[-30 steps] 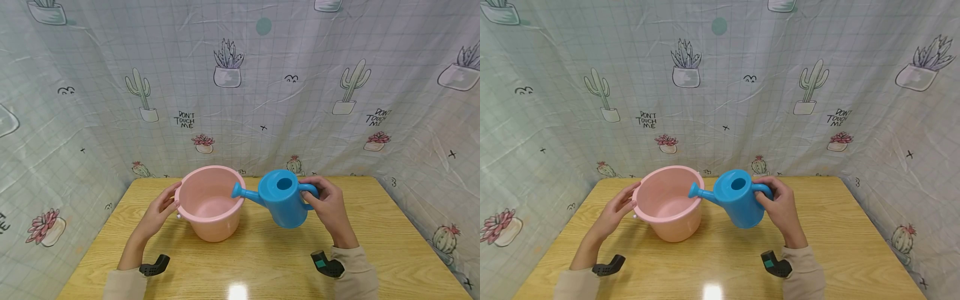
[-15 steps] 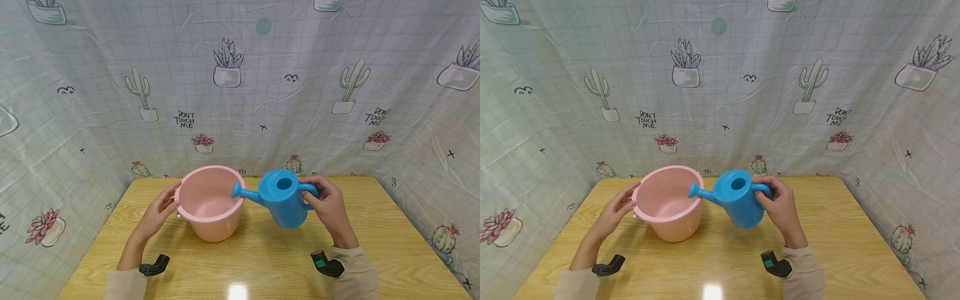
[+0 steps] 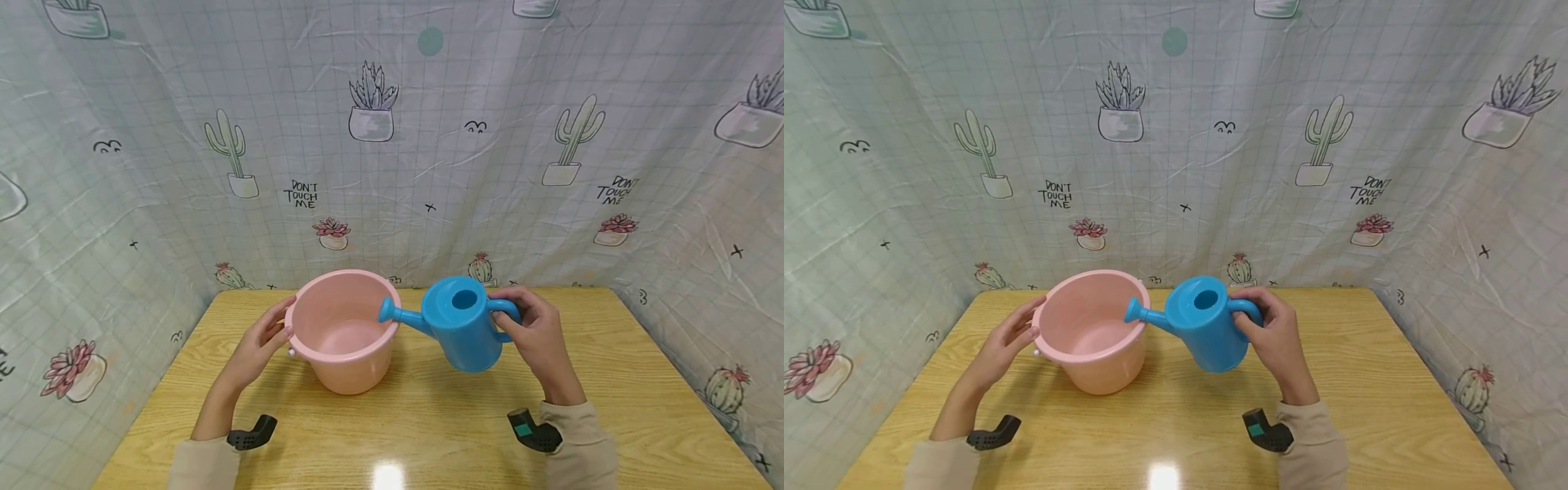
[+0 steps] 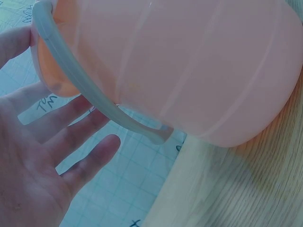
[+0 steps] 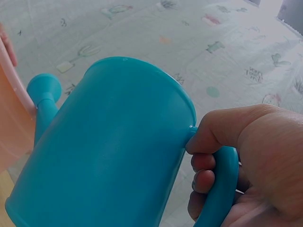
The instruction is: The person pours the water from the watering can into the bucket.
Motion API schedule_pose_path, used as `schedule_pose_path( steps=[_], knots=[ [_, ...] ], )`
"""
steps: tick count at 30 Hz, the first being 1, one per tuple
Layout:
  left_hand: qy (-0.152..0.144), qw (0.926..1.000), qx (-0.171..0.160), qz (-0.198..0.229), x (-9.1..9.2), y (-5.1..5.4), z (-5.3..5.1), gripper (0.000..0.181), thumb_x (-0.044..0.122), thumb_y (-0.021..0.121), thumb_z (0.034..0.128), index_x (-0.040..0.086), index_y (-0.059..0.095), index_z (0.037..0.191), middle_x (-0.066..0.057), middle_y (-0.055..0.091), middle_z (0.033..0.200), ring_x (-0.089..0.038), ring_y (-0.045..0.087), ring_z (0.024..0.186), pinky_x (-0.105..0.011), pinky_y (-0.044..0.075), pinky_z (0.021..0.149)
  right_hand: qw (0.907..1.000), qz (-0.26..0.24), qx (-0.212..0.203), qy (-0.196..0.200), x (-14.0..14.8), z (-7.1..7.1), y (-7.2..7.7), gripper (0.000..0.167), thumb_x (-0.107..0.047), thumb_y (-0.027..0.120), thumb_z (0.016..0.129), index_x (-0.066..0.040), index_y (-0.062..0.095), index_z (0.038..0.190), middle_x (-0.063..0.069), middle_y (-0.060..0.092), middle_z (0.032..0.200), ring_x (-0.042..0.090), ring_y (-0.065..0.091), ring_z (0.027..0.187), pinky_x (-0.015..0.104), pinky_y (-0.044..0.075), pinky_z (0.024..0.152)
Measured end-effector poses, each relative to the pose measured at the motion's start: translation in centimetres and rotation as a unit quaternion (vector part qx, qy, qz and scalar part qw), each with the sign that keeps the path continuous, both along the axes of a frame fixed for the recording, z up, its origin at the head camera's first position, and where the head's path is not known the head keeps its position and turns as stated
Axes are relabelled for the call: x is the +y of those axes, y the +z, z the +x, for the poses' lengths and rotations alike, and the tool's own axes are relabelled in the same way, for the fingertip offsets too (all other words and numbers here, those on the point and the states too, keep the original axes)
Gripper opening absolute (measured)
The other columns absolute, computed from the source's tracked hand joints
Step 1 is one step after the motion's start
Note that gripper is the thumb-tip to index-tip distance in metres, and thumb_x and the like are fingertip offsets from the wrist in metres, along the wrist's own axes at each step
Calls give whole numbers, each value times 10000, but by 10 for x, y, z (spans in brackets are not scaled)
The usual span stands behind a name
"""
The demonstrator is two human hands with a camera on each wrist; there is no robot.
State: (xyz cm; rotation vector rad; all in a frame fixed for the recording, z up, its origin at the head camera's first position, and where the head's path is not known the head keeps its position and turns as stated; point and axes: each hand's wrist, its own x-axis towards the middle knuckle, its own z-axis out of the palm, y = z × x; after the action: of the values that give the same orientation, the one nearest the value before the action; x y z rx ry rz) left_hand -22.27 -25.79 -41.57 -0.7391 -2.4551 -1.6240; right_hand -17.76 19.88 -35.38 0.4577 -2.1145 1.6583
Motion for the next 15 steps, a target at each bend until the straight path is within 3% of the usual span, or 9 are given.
schedule_pose_path(
  steps=[15],
  knots=[
    [74,9999,-95,61,0,2,0,552,87,504,998,159,327,1517,-181,399,1499,13,488,1258,-97,442,945,10000,-55,4,18,-1,0,1,228,47,615,898,59,625,1126,-95,651,1051,67,617,964,158,508,859]
  ],
)
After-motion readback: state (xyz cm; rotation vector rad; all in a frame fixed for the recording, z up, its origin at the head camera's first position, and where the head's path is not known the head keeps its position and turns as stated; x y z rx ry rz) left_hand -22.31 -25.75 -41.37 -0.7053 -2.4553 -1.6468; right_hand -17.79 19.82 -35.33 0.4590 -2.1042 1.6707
